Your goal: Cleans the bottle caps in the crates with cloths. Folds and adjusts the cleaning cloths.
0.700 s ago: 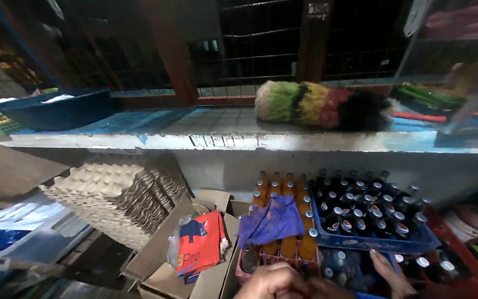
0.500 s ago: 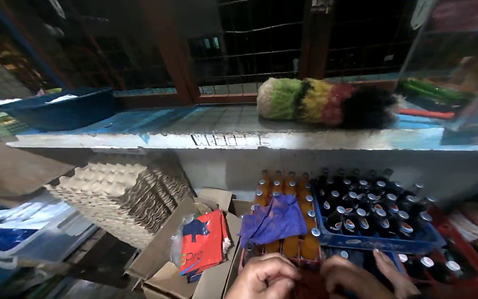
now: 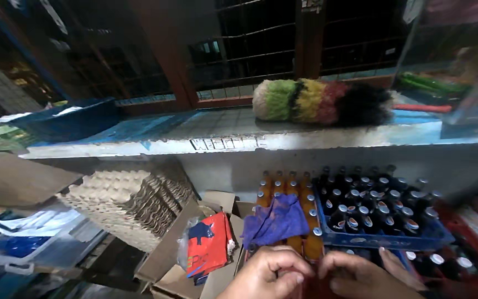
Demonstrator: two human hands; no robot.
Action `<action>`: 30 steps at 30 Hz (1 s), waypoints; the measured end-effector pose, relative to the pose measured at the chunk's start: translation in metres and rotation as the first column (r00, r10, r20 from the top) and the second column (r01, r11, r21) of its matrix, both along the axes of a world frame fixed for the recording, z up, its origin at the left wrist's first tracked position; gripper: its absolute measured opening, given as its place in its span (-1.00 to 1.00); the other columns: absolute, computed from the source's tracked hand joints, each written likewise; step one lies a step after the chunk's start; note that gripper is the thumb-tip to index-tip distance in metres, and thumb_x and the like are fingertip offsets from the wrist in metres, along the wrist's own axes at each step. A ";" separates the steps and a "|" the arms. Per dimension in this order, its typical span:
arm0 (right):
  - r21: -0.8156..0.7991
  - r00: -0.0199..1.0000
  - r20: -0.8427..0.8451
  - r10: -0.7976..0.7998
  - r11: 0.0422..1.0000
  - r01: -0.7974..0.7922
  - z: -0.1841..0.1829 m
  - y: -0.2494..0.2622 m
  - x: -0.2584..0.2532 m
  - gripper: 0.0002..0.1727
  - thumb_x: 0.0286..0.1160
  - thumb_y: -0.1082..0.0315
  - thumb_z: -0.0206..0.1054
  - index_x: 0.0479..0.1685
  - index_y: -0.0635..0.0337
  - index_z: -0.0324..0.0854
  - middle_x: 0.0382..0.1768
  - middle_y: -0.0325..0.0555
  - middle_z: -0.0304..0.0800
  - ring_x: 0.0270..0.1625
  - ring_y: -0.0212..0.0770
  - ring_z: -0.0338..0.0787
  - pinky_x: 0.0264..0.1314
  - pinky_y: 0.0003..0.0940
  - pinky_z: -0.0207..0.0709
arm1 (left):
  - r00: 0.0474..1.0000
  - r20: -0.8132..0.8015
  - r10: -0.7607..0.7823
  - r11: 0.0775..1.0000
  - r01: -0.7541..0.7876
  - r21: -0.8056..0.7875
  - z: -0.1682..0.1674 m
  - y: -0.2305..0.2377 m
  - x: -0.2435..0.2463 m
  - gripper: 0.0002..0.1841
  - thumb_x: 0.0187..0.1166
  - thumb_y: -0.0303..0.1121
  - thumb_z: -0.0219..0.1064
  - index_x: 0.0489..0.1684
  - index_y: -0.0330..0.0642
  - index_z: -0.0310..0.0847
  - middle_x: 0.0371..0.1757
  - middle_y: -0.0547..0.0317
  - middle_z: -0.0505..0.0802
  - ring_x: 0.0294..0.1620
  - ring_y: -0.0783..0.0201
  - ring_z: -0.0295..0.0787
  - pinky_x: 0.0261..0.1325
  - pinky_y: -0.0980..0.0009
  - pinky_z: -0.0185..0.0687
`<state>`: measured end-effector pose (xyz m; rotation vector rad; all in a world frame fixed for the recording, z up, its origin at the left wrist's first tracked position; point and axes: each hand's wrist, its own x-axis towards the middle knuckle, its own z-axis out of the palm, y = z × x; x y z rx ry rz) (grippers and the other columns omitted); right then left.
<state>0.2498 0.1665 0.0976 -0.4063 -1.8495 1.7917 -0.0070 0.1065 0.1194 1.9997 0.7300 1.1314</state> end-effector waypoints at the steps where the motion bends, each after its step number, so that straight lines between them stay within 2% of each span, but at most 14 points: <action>1: 0.009 0.999 -0.024 0.024 1.000 -0.023 0.000 0.003 -0.001 -0.82 0.57 0.42 0.30 -0.01 -0.03 0.73 -0.06 -0.56 0.80 -0.01 -0.65 0.72 0.07 -0.64 0.61 | 1.000 -0.009 0.008 1.000 -0.008 0.002 0.001 0.000 0.000 -0.83 0.64 -0.50 0.28 -0.07 -0.43 0.76 -0.03 0.00 0.88 0.10 0.46 0.79 0.24 0.56 0.67; 3: 0.152 0.997 -0.071 -0.003 0.988 0.014 0.001 0.007 -0.003 -0.88 0.52 0.47 0.32 -0.15 0.05 0.75 -0.07 -0.47 0.77 0.06 -0.64 0.70 0.13 -0.67 0.59 | 0.999 -0.017 0.029 1.000 -0.030 -0.006 0.002 -0.001 -0.002 -0.83 0.62 -0.53 0.29 -0.06 -0.44 0.77 -0.02 -0.01 0.89 0.12 0.46 0.79 0.26 0.56 0.66; 5: 0.432 0.989 -0.108 -0.106 0.891 0.142 0.002 0.009 -0.005 -0.93 0.49 0.43 0.37 -0.30 0.13 0.77 -0.17 -0.33 0.74 0.10 -0.57 0.64 0.23 -0.68 0.48 | 0.998 -0.005 0.057 0.998 -0.058 -0.039 0.001 -0.002 -0.003 -0.83 0.60 -0.55 0.29 -0.04 -0.43 0.77 -0.01 0.03 0.90 0.13 0.50 0.79 0.28 0.57 0.65; 7: 0.661 0.966 -0.084 -0.244 0.712 0.238 0.008 0.005 -0.006 -0.90 0.41 0.39 0.40 -0.37 0.09 0.83 -0.30 -0.21 0.72 0.03 -0.36 0.64 0.19 -0.51 0.45 | 0.995 0.011 0.095 0.992 -0.094 -0.081 -0.001 -0.003 -0.003 -0.83 0.58 -0.56 0.30 -0.03 -0.41 0.77 0.00 0.09 0.90 0.13 0.54 0.79 0.29 0.56 0.66; 9: 0.762 0.943 0.024 -0.332 0.616 0.197 0.019 -0.006 -0.006 -0.87 0.37 0.41 0.41 -0.32 0.09 0.90 -0.35 -0.10 0.76 -0.05 -0.12 0.71 0.06 -0.27 0.56 | 0.988 0.012 0.156 0.981 -0.153 -0.118 0.000 -0.004 0.000 -0.83 0.56 -0.59 0.30 -0.03 -0.41 0.76 -0.02 0.15 0.91 0.07 0.59 0.79 0.24 0.58 0.68; 12: 0.785 0.918 0.138 -0.373 0.606 0.128 0.019 -0.020 -0.015 -0.84 0.40 0.29 0.48 -0.24 0.17 0.89 -0.28 0.04 0.83 -0.07 0.15 0.79 0.00 0.10 0.65 | 0.967 0.011 0.254 0.954 -0.248 -0.167 0.004 -0.006 0.009 -0.84 0.53 -0.60 0.31 -0.05 -0.39 0.77 -0.06 0.21 0.91 -0.01 0.63 0.79 0.17 0.60 0.70; 15: 0.776 0.873 0.178 -0.454 0.610 0.160 0.010 -0.027 -0.025 -0.57 0.37 0.00 0.52 -0.20 0.26 0.87 -0.22 0.15 0.84 -0.07 0.26 0.81 -0.03 0.25 0.63 | 0.949 0.033 0.315 0.933 -0.303 -0.196 0.005 -0.007 0.019 -0.84 0.52 -0.61 0.31 -0.07 -0.39 0.77 -0.08 0.22 0.91 -0.04 0.61 0.80 0.15 0.59 0.71; 17: 0.775 0.849 0.187 -0.495 0.605 0.183 0.004 -0.029 -0.031 -0.49 0.34 -0.07 0.51 -0.18 0.31 0.85 -0.20 0.18 0.83 -0.05 0.30 0.80 -0.02 0.28 0.63 | 0.938 0.058 0.341 0.921 -0.322 -0.220 0.004 -0.008 0.026 -0.85 0.52 -0.61 0.32 -0.08 -0.38 0.77 -0.10 0.22 0.90 -0.07 0.61 0.79 0.11 0.60 0.71; 19: 0.788 0.838 0.146 -0.525 0.574 0.222 -0.003 -0.028 -0.036 -0.58 0.33 0.04 0.53 -0.31 0.33 0.81 -0.28 0.17 0.81 -0.09 0.28 0.81 -0.07 0.24 0.65 | 0.935 0.080 0.345 0.917 -0.318 -0.241 0.001 -0.009 0.029 -0.84 0.51 -0.61 0.32 -0.07 -0.39 0.77 -0.08 0.20 0.89 -0.04 0.58 0.80 0.13 0.58 0.72; 21: 0.765 0.846 0.144 -0.514 0.600 0.234 -0.006 -0.025 -0.039 -0.75 0.29 0.27 0.53 -0.39 0.35 0.80 -0.32 0.16 0.79 -0.12 0.26 0.81 -0.08 0.22 0.65 | 0.936 0.098 0.338 0.919 -0.306 -0.250 -0.003 -0.009 0.029 -0.83 0.51 -0.62 0.31 -0.06 -0.40 0.77 -0.04 0.17 0.89 0.02 0.54 0.80 0.19 0.54 0.72; 24: 0.702 0.856 0.243 -0.456 0.692 0.169 0.000 -0.019 -0.033 -0.84 0.40 0.38 0.46 -0.29 0.31 0.86 -0.22 0.16 0.85 -0.03 0.24 0.82 0.08 0.25 0.60 | 0.944 0.106 0.312 0.928 -0.279 -0.247 -0.010 -0.009 0.021 -0.84 0.51 -0.62 0.31 -0.09 -0.39 0.80 -0.02 0.16 0.90 0.08 0.52 0.80 0.23 0.53 0.70; 26: 0.728 0.855 0.233 -0.463 0.666 0.163 0.002 -0.013 -0.026 -0.86 0.43 0.40 0.43 -0.27 0.26 0.88 -0.20 0.10 0.88 0.00 0.19 0.84 0.12 0.22 0.63 | 0.961 0.031 0.276 0.946 -0.266 -0.183 -0.011 -0.010 0.013 -0.85 0.51 -0.61 0.31 -0.13 -0.42 0.81 -0.01 0.07 0.90 0.13 0.47 0.80 0.28 0.52 0.68; 28: 0.778 0.868 0.169 -0.467 0.604 0.174 0.003 -0.005 -0.017 -0.87 0.42 0.40 0.41 -0.29 0.21 0.88 -0.22 0.01 0.89 0.00 0.09 0.86 0.09 0.11 0.68 | 0.968 -0.113 0.225 0.968 -0.235 -0.084 -0.011 -0.011 0.006 -0.86 0.50 -0.58 0.35 -0.14 -0.45 0.82 0.01 -0.07 0.89 0.15 0.34 0.81 0.31 0.47 0.67; 30: 0.796 0.895 0.170 -0.412 0.593 0.121 0.015 -0.001 -0.006 -0.85 0.47 0.42 0.37 -0.27 0.24 0.87 -0.20 0.03 0.88 0.02 0.08 0.84 0.13 0.05 0.68 | 0.953 -0.234 0.193 0.977 -0.209 -0.042 -0.013 -0.014 0.005 -0.81 0.46 -0.55 0.43 -0.05 -0.43 0.82 0.03 -0.15 0.88 0.15 0.19 0.82 0.30 0.34 0.69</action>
